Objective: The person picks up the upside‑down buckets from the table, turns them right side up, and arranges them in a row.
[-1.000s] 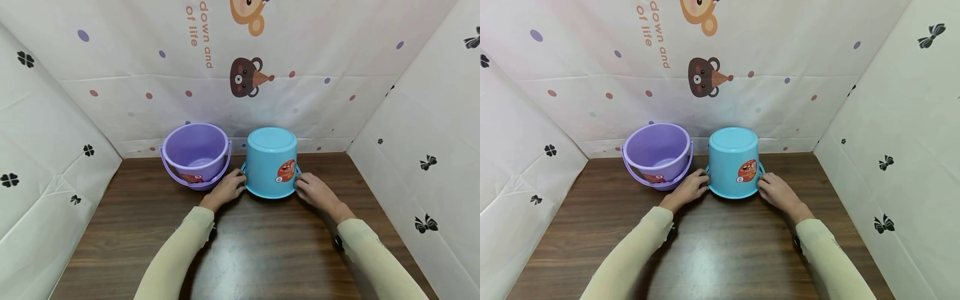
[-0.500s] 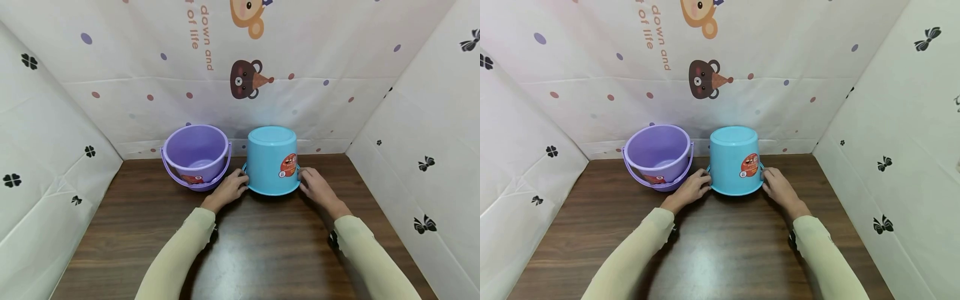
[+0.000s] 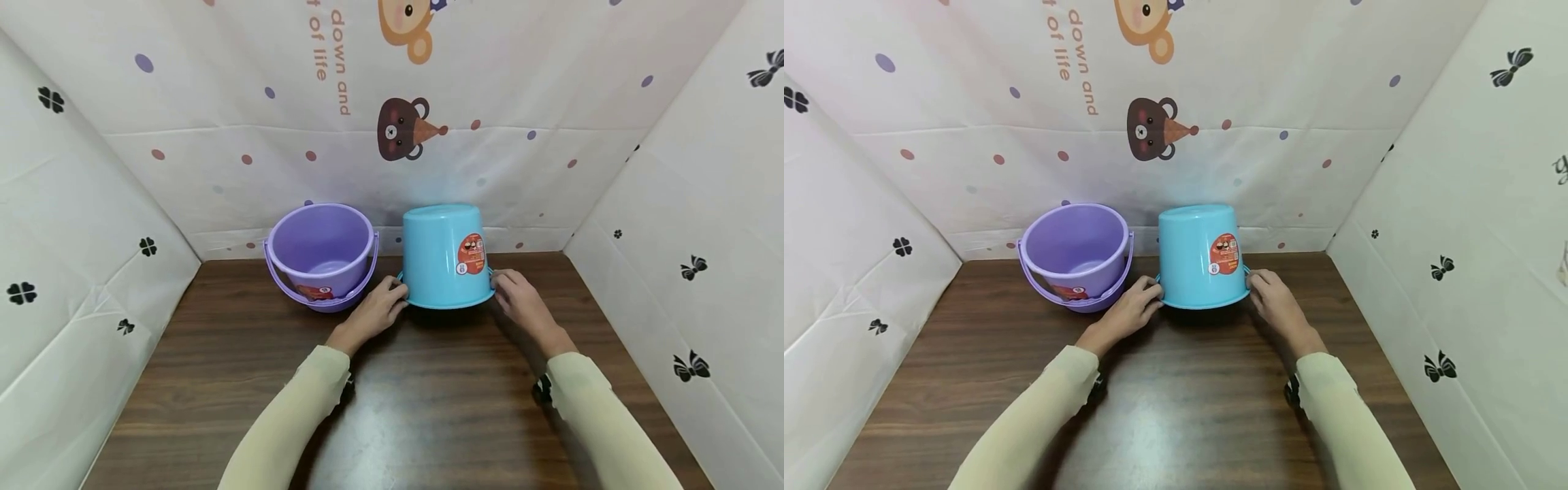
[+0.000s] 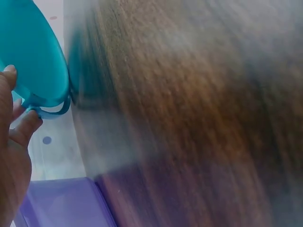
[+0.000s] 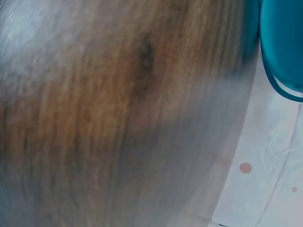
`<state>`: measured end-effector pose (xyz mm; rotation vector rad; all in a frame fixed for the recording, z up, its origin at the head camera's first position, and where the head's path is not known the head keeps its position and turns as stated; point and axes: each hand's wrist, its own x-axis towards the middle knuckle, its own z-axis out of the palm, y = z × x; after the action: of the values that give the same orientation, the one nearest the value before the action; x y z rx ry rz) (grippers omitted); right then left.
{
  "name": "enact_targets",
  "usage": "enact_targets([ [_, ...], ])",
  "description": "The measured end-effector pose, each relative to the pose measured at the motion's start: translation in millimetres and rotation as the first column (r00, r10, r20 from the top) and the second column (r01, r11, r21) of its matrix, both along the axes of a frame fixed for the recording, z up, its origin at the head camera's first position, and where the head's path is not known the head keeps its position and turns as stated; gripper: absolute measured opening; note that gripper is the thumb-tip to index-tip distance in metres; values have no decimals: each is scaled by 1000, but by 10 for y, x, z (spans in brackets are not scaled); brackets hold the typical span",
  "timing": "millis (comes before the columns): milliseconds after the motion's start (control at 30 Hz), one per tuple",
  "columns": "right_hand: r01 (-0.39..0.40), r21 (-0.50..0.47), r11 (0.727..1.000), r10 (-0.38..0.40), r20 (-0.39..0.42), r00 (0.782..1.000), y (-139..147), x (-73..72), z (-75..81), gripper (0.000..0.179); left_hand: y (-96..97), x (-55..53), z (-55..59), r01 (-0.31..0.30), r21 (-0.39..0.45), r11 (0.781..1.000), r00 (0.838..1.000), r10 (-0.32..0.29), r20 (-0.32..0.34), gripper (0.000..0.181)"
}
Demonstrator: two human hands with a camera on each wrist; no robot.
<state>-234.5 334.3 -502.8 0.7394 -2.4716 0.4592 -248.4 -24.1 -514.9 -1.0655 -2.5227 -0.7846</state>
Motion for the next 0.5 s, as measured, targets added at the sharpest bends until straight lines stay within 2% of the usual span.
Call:
enact_targets([
  [100, -1, -11, 1000, 1, -11, 1000, -22, 4, 38, 34, -12, 14, 3, 4, 19, 1000, 999, -4, -33, 11],
  [233, 20, -39, 999, -19, 14, 1000, -39, 3, 58, 35, -15, 26, 7, 9, 41, 999, 998, -6, -67, 10],
  [500, 19, -154, 988, -9, 67, 998, -51, -22, 63, 32, -54, 59, 64, -17, 75, 997, 999, 20, -28, 7],
])
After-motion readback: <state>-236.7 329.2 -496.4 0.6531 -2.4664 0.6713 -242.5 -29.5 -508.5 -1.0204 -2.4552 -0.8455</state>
